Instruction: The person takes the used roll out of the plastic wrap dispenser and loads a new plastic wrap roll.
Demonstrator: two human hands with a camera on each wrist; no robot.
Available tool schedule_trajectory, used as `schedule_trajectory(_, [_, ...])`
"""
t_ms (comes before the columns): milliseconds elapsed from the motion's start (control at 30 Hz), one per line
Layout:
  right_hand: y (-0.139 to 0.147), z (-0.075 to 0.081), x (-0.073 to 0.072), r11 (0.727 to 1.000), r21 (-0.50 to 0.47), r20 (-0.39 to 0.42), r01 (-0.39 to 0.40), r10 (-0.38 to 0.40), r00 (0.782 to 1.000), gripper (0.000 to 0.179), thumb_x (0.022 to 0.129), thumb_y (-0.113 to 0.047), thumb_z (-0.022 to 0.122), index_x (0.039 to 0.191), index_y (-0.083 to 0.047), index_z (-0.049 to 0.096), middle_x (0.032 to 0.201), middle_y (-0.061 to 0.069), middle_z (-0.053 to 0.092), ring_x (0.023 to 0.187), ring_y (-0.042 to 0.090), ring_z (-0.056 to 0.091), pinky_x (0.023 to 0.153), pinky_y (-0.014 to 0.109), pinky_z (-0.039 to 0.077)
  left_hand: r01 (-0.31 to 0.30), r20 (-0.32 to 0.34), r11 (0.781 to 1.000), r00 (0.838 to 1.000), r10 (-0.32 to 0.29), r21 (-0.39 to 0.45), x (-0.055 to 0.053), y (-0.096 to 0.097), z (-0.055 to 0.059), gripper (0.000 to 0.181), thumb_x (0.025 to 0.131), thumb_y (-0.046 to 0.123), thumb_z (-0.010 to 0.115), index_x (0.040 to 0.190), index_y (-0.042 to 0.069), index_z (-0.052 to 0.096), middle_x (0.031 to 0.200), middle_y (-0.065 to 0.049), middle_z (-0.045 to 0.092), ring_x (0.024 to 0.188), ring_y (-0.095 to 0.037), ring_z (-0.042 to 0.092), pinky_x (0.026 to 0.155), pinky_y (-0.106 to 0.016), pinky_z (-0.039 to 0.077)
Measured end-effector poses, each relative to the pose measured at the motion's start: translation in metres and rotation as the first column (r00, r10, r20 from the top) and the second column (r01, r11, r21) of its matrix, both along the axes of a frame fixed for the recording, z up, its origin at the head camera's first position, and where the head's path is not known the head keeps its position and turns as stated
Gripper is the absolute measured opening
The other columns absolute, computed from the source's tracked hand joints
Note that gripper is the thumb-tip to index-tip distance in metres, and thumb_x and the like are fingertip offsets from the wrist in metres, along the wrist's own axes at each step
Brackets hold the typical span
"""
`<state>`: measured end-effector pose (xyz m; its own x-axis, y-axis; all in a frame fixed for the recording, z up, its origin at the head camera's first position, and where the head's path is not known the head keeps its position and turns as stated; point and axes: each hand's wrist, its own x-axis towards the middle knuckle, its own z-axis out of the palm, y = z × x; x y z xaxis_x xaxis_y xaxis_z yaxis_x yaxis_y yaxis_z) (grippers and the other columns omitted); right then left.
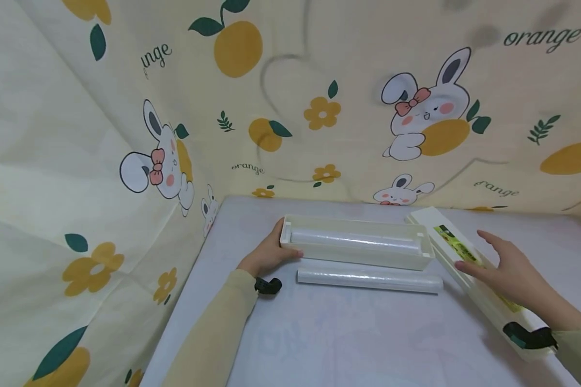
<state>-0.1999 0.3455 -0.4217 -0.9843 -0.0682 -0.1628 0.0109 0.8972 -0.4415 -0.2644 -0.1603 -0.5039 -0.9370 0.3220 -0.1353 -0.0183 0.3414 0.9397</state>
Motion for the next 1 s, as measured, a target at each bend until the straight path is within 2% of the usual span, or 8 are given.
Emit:
schedule_trajectory(200, [0.01,-0.01,0.007,1.0,0.001,0.002,0.026,-0.026,1.0,0.116,0.081,-0.065,0.065,0.15,0.007,0.005,0.14,0.046,0.016,0.123,0.065,0.018,0.084,0.078,0.028,0.011,0.0,1.0,1.0,-0.011,0.025,0.001,0.0,0.002,0.103,0.073,0.032,0.086,0.147,0.046,0.016,0.141,0.006,0.04,0.127,-0.02,0.039,0.111,-0.047,0.021])
schedule_trajectory(467, [0.02,-0.022,0.016,0.999,0.033,-0.043,0.035,-0.034,0.999,0.113,0.083,-0.062,0.065,0.148,0.011,0.009,0.136,0.048,0.022,0.119,0.066,0.023,0.083,0.078,0.028,0.006,0.0,1.0,1.0,-0.006,0.002,0.001,0.001,0.002,0.102,0.073,0.033,0.085,0.147,0.046,0.016,0.14,0.006,0.04,0.126,-0.021,0.04,0.111,-0.048,0.022])
schedule_trajectory(600, [0.025,-0.029,0.018,0.996,0.066,-0.038,0.053,-0.051,0.998,0.116,0.081,-0.064,0.065,0.146,0.014,0.009,0.133,0.049,0.022,0.115,0.067,0.023,0.08,0.079,0.027,0.001,0.005,1.0,1.0,-0.001,0.001,0.001,0.001,0.002,0.101,0.073,0.033,0.086,0.146,0.047,0.018,0.138,0.008,0.041,0.125,-0.019,0.041,0.111,-0.047,0.023])
schedule_trajectory(700, [0.028,-0.035,0.018,0.996,0.066,0.009,0.058,-0.059,0.998,0.121,0.08,-0.066,0.064,0.146,0.015,0.003,0.131,0.051,0.019,0.112,0.069,0.022,0.077,0.078,0.029,-0.002,0.004,1.0,1.0,0.002,-0.006,0.0,0.001,0.001,0.1,0.074,0.032,0.085,0.146,0.047,0.018,0.138,0.009,0.041,0.125,-0.017,0.041,0.111,-0.045,0.023])
schedule_trajectory(867, [0.029,-0.041,0.017,0.998,0.041,0.136,0.042,-0.047,0.99,0.127,0.079,-0.071,0.061,0.143,0.018,-0.005,0.128,0.053,0.014,0.111,0.065,0.024,0.078,0.074,0.033,-0.004,0.003,1.0,1.0,0.004,-0.018,0.002,0.003,0.003,0.102,0.074,0.032,0.085,0.148,0.046,0.016,0.14,0.009,0.04,0.126,-0.018,0.039,0.111,-0.045,0.022])
schedule_trajectory(1000, [0.028,-0.045,0.013,0.999,0.033,0.161,0.021,-0.026,0.987,0.127,0.079,-0.072,0.06,0.142,0.019,-0.003,0.13,0.051,0.017,0.111,0.062,0.028,0.08,0.072,0.034,-0.004,0.006,1.0,1.0,0.004,-0.025,0.002,0.001,0.003,0.103,0.073,0.035,0.085,0.148,0.046,0.015,0.141,0.007,0.039,0.128,-0.019,0.039,0.111,-0.048,0.022])
